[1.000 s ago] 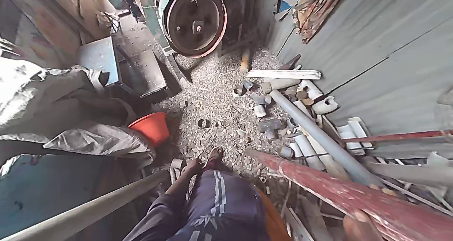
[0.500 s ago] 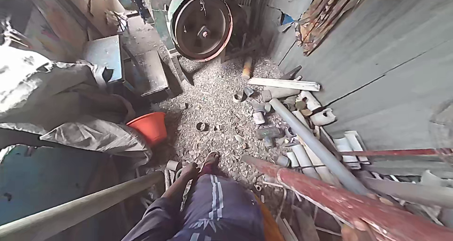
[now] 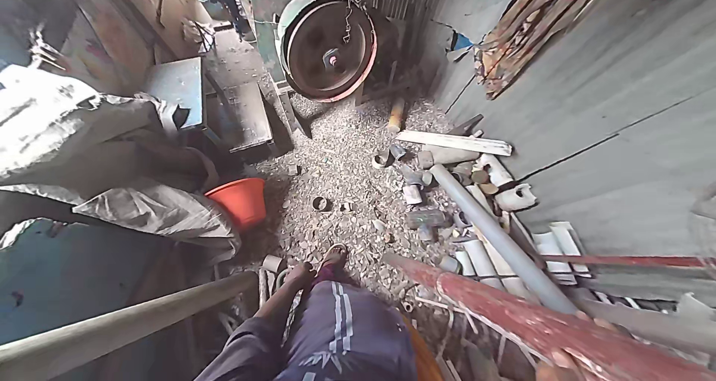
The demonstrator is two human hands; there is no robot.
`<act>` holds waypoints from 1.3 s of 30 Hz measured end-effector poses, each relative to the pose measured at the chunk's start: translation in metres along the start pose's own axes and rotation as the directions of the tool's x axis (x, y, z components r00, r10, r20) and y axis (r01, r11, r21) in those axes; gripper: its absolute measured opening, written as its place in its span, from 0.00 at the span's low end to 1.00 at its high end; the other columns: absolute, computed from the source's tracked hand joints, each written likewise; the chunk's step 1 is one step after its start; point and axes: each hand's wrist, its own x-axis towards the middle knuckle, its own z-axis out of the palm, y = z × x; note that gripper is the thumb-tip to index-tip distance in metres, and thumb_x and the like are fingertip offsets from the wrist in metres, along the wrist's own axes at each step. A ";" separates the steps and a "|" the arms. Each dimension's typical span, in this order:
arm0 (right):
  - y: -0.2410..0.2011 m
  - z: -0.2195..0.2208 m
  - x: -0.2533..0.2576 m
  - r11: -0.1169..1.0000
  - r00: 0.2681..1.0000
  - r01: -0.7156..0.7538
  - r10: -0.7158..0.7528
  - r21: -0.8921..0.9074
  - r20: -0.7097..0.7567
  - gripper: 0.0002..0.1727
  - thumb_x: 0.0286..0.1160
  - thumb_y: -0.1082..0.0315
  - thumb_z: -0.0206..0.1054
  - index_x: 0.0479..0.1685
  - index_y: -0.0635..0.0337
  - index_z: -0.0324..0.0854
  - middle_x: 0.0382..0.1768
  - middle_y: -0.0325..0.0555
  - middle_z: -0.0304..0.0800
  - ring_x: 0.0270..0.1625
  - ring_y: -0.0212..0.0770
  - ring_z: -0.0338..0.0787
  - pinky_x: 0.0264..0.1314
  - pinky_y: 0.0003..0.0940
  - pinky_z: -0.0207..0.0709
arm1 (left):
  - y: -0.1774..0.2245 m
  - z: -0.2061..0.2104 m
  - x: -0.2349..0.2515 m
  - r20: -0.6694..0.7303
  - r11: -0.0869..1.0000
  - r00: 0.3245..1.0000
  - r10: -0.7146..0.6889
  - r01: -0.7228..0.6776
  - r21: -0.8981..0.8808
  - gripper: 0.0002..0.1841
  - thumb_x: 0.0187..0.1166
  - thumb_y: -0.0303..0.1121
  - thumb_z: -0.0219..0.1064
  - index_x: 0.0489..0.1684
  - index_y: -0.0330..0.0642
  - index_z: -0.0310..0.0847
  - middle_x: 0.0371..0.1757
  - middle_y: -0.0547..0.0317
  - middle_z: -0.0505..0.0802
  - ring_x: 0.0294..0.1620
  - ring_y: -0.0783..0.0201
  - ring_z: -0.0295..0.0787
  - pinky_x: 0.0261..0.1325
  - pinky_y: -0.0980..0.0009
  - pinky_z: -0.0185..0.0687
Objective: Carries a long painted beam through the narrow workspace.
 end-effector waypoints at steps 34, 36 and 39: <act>0.011 -0.013 0.013 0.994 1.000 -0.022 0.020 -0.104 -0.017 0.38 0.51 0.79 0.80 0.64 0.72 0.63 0.51 0.27 0.91 0.60 0.21 0.90 0.69 0.25 0.84 | 0.000 -0.003 -0.008 -0.004 0.999 1.000 0.012 -0.012 -0.031 0.27 0.89 0.52 0.57 0.78 0.44 0.78 0.73 0.40 0.87 0.78 0.42 0.82 0.79 0.37 0.73; 0.006 -0.011 0.011 0.996 0.999 -0.048 0.047 -0.072 -0.011 0.36 0.54 0.80 0.79 0.65 0.72 0.64 0.52 0.28 0.93 0.60 0.22 0.91 0.69 0.25 0.84 | -0.001 -0.002 -0.008 -0.008 0.999 1.000 0.012 -0.013 -0.033 0.27 0.89 0.52 0.57 0.78 0.44 0.78 0.73 0.40 0.87 0.78 0.41 0.82 0.79 0.37 0.73; 0.011 -0.012 0.010 1.000 1.000 -0.014 0.014 -0.022 0.003 0.32 0.55 0.81 0.78 0.62 0.69 0.69 0.48 0.28 0.94 0.57 0.24 0.92 0.67 0.28 0.86 | -0.002 -0.003 -0.010 -0.023 0.997 0.999 0.036 -0.037 -0.066 0.27 0.88 0.51 0.58 0.77 0.42 0.79 0.74 0.38 0.86 0.78 0.40 0.81 0.80 0.37 0.72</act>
